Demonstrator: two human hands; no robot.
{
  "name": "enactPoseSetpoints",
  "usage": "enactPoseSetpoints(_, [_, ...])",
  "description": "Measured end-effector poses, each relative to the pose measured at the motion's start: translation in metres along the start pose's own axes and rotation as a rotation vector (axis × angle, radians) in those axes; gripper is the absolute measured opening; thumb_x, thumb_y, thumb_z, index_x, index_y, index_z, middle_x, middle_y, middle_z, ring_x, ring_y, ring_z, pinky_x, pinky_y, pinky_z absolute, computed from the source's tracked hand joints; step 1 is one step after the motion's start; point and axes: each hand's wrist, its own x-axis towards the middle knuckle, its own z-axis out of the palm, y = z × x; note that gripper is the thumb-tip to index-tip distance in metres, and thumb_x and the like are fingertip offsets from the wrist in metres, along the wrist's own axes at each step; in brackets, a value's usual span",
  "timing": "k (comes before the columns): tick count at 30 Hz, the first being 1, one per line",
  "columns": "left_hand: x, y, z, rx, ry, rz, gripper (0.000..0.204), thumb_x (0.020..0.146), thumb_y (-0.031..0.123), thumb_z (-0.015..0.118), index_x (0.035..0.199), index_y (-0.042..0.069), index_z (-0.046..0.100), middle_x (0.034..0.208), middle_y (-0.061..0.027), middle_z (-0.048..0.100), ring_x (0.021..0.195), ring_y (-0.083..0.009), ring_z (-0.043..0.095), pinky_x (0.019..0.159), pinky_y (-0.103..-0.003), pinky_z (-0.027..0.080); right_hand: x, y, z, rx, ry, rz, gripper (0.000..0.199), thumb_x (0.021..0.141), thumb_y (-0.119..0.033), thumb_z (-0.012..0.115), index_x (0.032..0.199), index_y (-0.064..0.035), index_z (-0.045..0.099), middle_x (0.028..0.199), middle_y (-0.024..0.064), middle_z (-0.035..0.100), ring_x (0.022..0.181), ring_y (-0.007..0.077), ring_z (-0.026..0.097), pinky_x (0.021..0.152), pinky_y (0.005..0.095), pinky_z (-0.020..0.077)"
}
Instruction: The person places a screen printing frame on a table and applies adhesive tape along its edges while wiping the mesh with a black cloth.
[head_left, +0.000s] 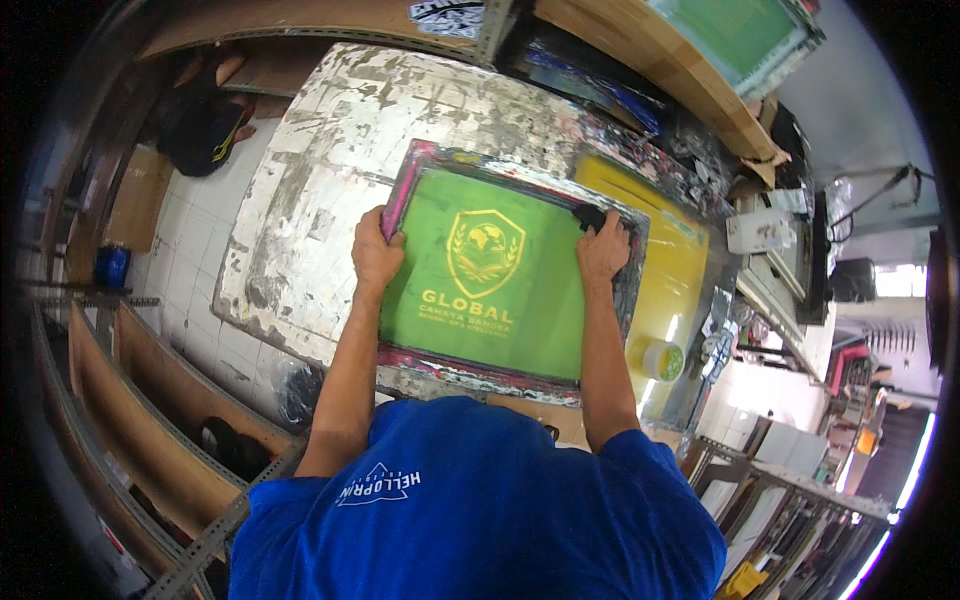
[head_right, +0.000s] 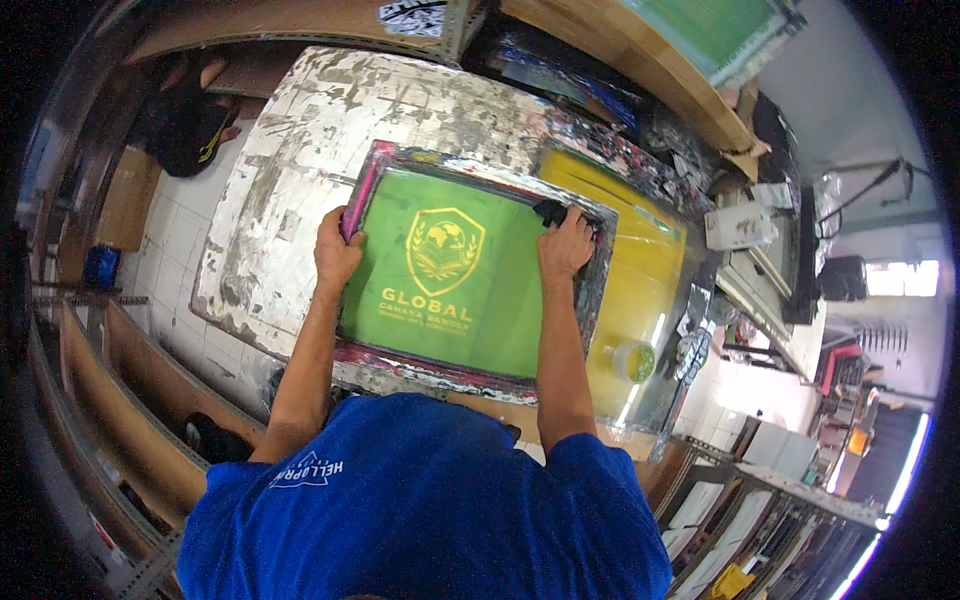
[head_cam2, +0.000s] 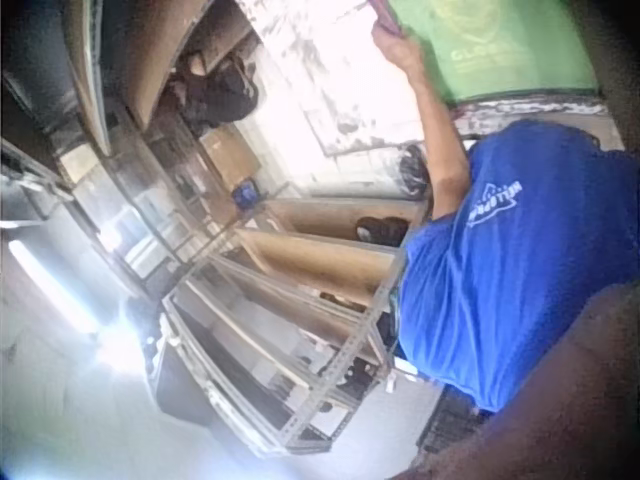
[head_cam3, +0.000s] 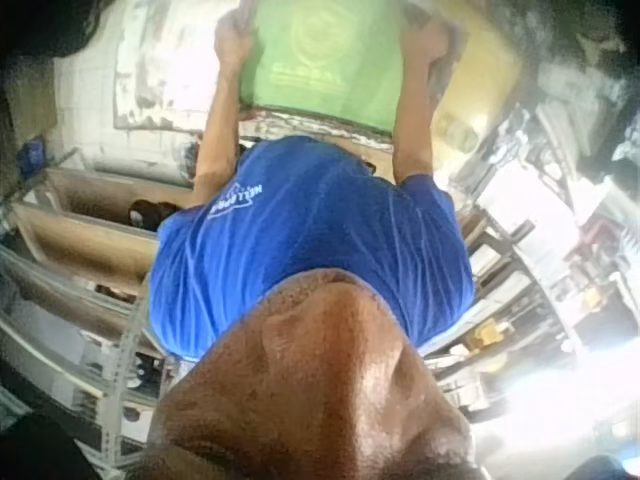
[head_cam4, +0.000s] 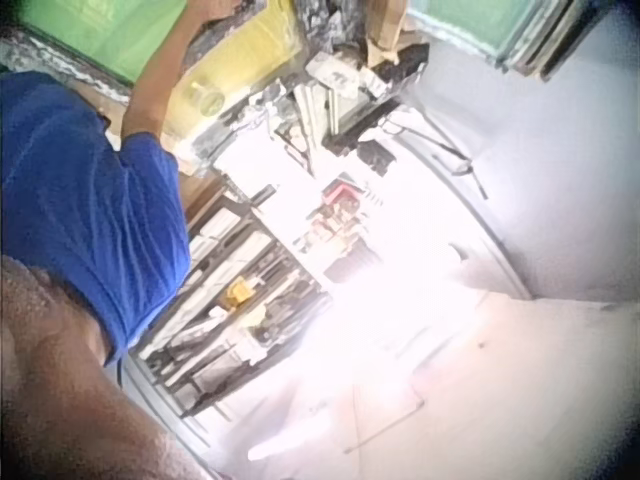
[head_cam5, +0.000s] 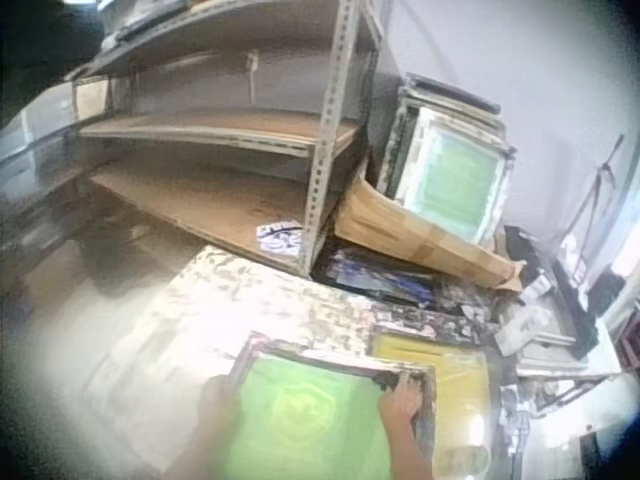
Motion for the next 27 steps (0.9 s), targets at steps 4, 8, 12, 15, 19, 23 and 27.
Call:
enactPoseSetpoints(4, [0.000,0.002,0.001,0.005,0.005,0.044,0.051,0.076,0.006,0.073,0.124,0.005,0.055,0.112,-0.0159,0.060,0.107,-0.0370,0.056,0.091,-0.046,0.046,-0.010,-0.027,0.030,0.151,0.080,-0.243,0.037,0.077,-0.017,0.070,0.113,-0.0147,0.068,0.109,0.0136,0.061,0.103,0.0351,0.058,0.081,0.0499,0.0495])
enactPoseSetpoints(8, [-0.001,0.004,-0.001,0.019,0.013,0.053,0.053,0.075,0.005,0.074,0.124,0.006,0.054,0.112,-0.0165,0.059,0.106,-0.0382,0.056,0.090,-0.047,0.046,-0.018,-0.098,0.044,0.178,0.017,-0.390,0.042,0.078,-0.017,0.064,0.120,-0.0120,0.067,0.111,0.0143,0.056,0.103,0.0353,0.055,0.078,0.0489,0.0502])
enactPoseSetpoints(12, [-0.001,0.002,-0.001,0.035,0.022,0.026,0.053,0.075,0.005,0.073,0.125,0.006,0.054,0.113,-0.0168,0.059,0.106,-0.0382,0.057,0.090,-0.047,0.046,-0.024,-0.172,0.044,0.229,-0.152,-0.428,0.045,0.077,-0.015,0.063,0.121,-0.0089,0.067,0.115,0.0178,0.053,0.104,0.0363,0.054,0.079,0.0482,0.0501])
enactPoseSetpoints(15, [-0.002,0.011,-0.002,0.065,0.018,0.032,0.054,0.075,0.005,0.074,0.126,0.006,0.054,0.112,-0.0165,0.059,0.107,-0.0367,0.057,0.092,-0.045,0.046,-0.024,-0.210,0.052,0.321,-0.165,-0.513,0.045,0.077,-0.014,0.063,0.122,-0.0089,0.067,0.115,0.0185,0.052,0.105,0.0366,0.054,0.079,0.0488,0.0503])
enactPoseSetpoints(19, [-0.002,0.012,-0.004,0.068,0.029,0.046,0.052,0.075,0.005,0.072,0.124,0.004,0.053,0.111,-0.0155,0.059,0.105,-0.0372,0.056,0.091,-0.047,0.046,-0.022,-0.251,0.047,0.350,-0.246,-0.551,0.038,0.079,-0.013,0.061,0.115,-0.0012,0.066,0.112,0.0210,0.052,0.103,0.0399,0.054,0.078,0.0504,0.0515])
enactPoseSetpoints(23, [-0.003,0.012,-0.005,0.085,0.029,0.054,0.052,0.075,0.005,0.071,0.124,0.005,0.053,0.111,-0.0155,0.059,0.105,-0.0371,0.056,0.090,-0.046,0.046,-0.023,-0.263,0.039,0.160,-0.326,-0.565,0.038,0.084,-0.015,0.059,0.119,-0.0002,0.062,0.112,0.0184,0.053,0.101,0.0356,0.060,0.067,0.0432,0.0556])
enactPoseSetpoints(27, [-0.005,0.006,-0.006,0.063,0.047,0.072,0.052,0.075,0.005,0.072,0.125,0.005,0.054,0.110,-0.0157,0.059,0.104,-0.0367,0.056,0.090,-0.046,0.046,-0.013,-0.244,0.036,0.082,-0.348,-0.626,0.032,0.091,-0.018,0.056,0.115,-0.0003,0.065,0.103,0.0167,0.058,0.079,0.0323,0.067,0.058,0.0443,0.0552])
